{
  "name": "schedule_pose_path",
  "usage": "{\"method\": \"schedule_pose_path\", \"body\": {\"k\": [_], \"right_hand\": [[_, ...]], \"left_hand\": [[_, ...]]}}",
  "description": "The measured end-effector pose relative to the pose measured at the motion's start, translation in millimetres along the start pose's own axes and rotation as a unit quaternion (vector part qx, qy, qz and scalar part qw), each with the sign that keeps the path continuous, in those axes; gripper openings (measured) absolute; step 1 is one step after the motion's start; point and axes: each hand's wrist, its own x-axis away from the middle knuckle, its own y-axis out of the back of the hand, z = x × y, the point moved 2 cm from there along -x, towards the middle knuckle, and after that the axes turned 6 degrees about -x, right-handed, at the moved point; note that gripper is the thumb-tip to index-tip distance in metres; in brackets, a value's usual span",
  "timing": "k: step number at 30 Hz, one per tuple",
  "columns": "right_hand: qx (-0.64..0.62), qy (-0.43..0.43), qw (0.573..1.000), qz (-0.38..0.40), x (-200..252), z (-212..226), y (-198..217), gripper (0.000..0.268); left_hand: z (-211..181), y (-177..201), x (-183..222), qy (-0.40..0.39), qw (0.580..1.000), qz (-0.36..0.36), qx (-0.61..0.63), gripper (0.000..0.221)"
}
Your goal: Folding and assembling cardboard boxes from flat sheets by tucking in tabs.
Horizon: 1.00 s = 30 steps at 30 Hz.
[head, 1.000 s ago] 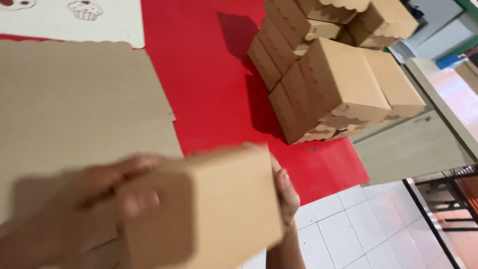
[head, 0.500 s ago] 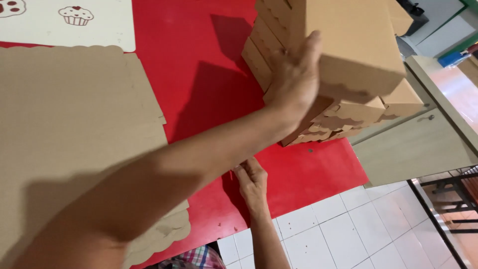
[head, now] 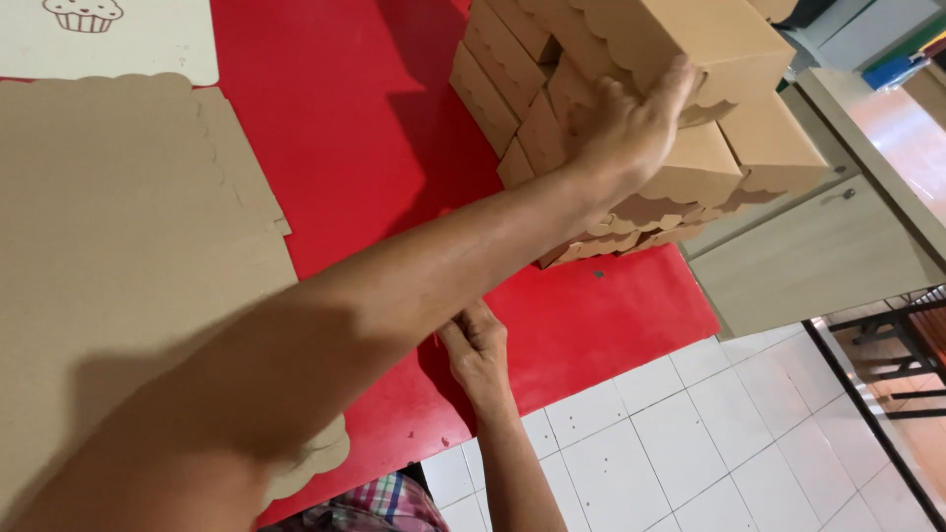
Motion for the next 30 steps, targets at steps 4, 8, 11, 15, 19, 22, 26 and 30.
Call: {"method": "schedule_pose_path", "body": {"k": [4,8,11,15,19,22,26,30], "right_hand": [[0.045,0.023,0.999,0.016,-1.5,-28.3,11.7,0.006],[-0.006,0.02,1.0,0.011,-2.0,-40.1,13.6,0.026],[-0.002,-0.009,1.0,0.009,-2.3,-48.7,15.1,0.03],[0.02,-0.018,1.0,-0.007,-2.8,-55.9,19.2,0.031],[0.019,-0.012,1.0,-0.012,-3.1,-57.3,15.1,0.029],[0.031,-0.016,0.999,-0.021,-4.2,-62.1,14.6,0.028],[0.079,-0.018,0.997,-0.019,-1.0,-50.6,9.2,0.029],[0.125,-0.039,0.991,-0.014,-1.5,-39.0,1.3,0.031]], "left_hand": [[36.4,31.2,19.0,0.034,0.997,0.065,-0.014,0.109],[126.7,90.7,-0.7,-0.043,0.988,0.009,-0.148,0.092],[166.2,165.4,26.7,-0.034,0.944,-0.024,-0.328,0.079],[216.6,253.1,82.1,0.013,0.845,-0.067,-0.531,0.091],[276.0,289.4,117.1,0.011,0.803,-0.092,-0.588,0.097],[306.4,297.0,132.9,-0.007,0.757,-0.057,-0.651,0.087],[317.9,302.0,140.9,-0.096,0.775,-0.093,-0.618,0.083],[307.8,313.6,153.7,-0.089,0.828,-0.105,-0.543,0.07]]}}
